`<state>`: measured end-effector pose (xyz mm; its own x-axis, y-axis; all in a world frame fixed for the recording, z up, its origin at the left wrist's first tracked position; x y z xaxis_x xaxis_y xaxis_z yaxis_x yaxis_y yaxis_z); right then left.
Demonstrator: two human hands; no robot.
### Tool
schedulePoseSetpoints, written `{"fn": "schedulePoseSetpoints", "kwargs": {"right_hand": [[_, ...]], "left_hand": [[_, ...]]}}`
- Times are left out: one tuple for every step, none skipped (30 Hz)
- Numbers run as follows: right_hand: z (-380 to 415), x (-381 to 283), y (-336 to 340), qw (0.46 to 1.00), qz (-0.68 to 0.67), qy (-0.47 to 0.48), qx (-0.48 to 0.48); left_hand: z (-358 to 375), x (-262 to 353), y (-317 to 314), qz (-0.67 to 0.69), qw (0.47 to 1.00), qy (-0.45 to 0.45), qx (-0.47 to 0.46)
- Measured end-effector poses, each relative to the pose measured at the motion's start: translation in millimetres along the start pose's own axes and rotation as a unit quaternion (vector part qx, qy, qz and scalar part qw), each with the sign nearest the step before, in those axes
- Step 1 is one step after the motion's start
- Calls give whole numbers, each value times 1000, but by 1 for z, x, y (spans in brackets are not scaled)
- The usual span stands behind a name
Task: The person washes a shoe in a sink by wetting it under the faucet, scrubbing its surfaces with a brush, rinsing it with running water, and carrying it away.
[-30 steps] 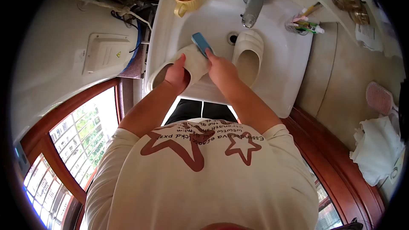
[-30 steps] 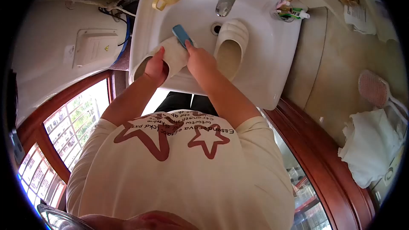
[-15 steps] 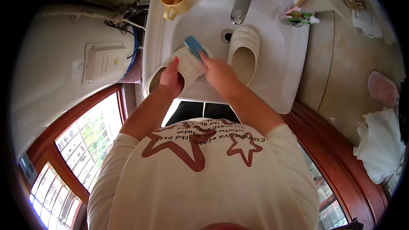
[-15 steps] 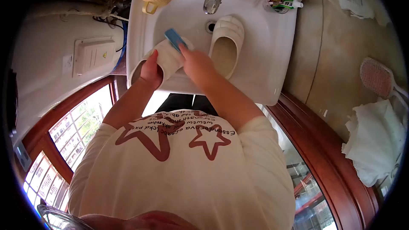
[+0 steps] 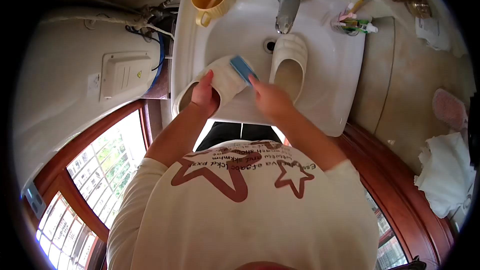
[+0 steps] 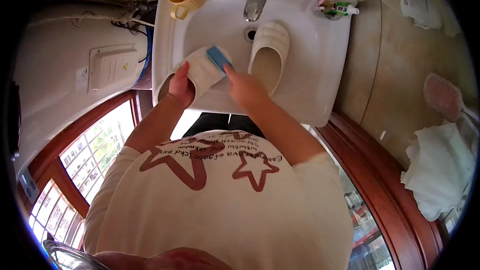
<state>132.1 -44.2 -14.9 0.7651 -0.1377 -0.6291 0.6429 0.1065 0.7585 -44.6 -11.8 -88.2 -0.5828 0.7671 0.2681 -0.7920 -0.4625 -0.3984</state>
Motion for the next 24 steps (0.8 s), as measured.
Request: {"fn": "schedulePoseSetpoints", "kwargs": {"right_hand": [[17,5,7,997,35,-38,-49],[25,11,7,990,67,-77,-97],[22,13,2,990,66,-77,-98],[15,13,-3,995,63,-40,-67],[5,14,-7,998,62,-5,-33],[-15,15,-18,998,62,-7,-30],[-42,10,-31,999,50,0,-12],[-56,6,-37,999,38,8,4],[-57,4,-33,999,39,12,3],[-59,1,-32,999,45,10,-14],[-59,-2,-32,998,49,6,-30],[-44,-1,-26,998,46,5,-35],[-19,7,-15,997,34,-19,-60],[-2,13,-6,996,25,-40,-82],[7,14,1,996,29,-37,-80],[15,16,4,994,58,-40,-88],[20,18,3,991,84,-47,-97],[18,17,-3,990,82,-52,-99],[0,9,-8,996,67,-22,-60],[-22,2,-11,998,54,11,-17],[-46,-3,-17,998,58,12,-14],[-71,-10,-27,996,80,6,-41],[-79,-14,-33,992,102,-1,-73],[-73,-16,-29,992,102,0,-77]], "left_hand": [[1,1,-7,4,1000,-3,-4],[6,2,-10,0,1000,-7,14],[10,2,-8,-6,999,-8,35],[9,1,-3,-7,999,-7,38],[5,0,-1,-12,1000,-9,23],[2,0,-3,-16,1000,-11,7],[2,0,-4,-17,1000,-10,5],[4,1,-7,-16,1000,-5,-3],[6,1,-8,-12,1000,-2,-10],[4,1,-6,-10,1000,-6,-7],[1,2,-5,-9,1000,-10,-8],[1,0,-2,-8,1000,-10,-6],[6,-2,-3,-7,1000,-9,-5],[10,0,-9,3,1000,-11,-3],[11,2,-13,14,1000,-14,-1],[8,4,-13,15,1000,-17,-3],[4,3,-10,3,1000,-19,0],[3,-2,-4,-11,1000,-15,5],[2,-4,-1,-15,1000,-12,5],[0,-2,-2,-19,1000,-18,-4],[-2,-1,-4,-18,999,-26,-12],[-3,1,-7,-16,999,-28,-15],[0,1,-7,-10,1000,-17,-16],[3,0,-6,-5,1000,-6,-15]]}}
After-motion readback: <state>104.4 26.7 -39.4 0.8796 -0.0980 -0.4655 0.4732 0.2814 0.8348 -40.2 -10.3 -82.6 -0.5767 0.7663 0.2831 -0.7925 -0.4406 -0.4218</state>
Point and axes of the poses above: each hand's wrist, its own z-axis away from the middle knuckle, its own y-axis out of the back of the hand, x = y × z, the point moved 7 cm from there along -z, towards the middle knuckle, and after that the axes turned 13 degrees about x, right-handed, at the moved point
